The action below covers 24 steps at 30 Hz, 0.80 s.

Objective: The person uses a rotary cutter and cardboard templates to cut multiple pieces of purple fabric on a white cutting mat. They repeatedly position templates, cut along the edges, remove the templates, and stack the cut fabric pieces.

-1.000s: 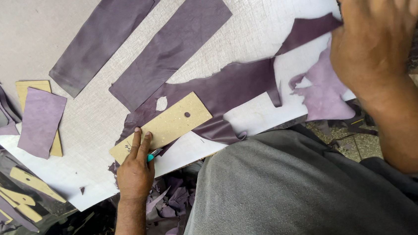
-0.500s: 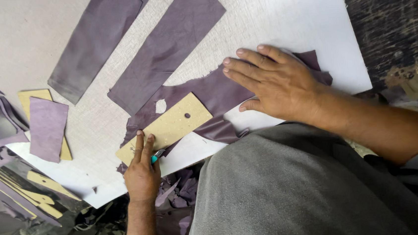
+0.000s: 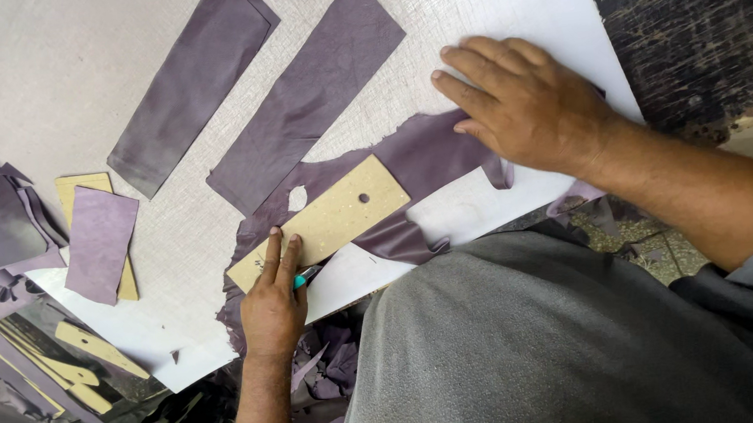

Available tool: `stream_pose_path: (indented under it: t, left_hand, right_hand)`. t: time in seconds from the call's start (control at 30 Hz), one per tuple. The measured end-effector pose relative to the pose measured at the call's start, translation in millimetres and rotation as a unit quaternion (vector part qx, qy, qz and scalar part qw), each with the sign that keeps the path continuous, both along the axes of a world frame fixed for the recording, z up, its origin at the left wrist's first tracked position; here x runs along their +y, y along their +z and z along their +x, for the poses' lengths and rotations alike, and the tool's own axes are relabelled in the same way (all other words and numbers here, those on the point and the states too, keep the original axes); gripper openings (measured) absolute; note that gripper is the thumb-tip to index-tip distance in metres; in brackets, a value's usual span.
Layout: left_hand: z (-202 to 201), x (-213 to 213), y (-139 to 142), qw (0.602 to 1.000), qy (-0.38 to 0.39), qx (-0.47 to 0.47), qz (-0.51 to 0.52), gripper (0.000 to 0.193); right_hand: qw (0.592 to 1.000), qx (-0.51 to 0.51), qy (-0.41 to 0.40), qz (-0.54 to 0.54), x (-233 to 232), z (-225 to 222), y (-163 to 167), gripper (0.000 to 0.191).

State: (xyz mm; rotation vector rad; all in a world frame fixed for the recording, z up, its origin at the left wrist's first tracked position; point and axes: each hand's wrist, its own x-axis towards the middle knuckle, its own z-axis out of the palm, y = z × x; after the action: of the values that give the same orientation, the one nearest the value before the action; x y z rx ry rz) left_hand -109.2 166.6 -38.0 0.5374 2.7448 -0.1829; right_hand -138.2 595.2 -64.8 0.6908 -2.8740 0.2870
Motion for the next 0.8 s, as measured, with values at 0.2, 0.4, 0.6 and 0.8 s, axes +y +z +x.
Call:
stream_pose_path:
  t: [0.2,0.4,0.6,0.8]
  left_hand:
    - [-3.7,13.3,-3.4,1.0,-0.015,0.002,-0.002,0.074]
    - [-8.3,15.3,-3.7,0.999,-0.033,0.011,0.025,0.074]
    - [-13.1,20.4,-1.2,0.999,-0.031,-0.005,0.017,0.074]
    - [-15.4,27.6,4.0,0.999,-0.027,-0.004,0.025,0.071]
  right_hand:
    - [0.992,0.018,0.038,-0.115,6.8,-16.3,4.4,0.032]
    - [0.985,0.015,0.033,-0.171,4.5,-26.2,-0.6,0.022]
    - [0.986,-0.019,0.073,-0.149,-22.5,-14.0,1.8,0.03]
    - [0.973,-0.156,0.07,-0.157,-43.4,-1.7,-2.9,0.063]
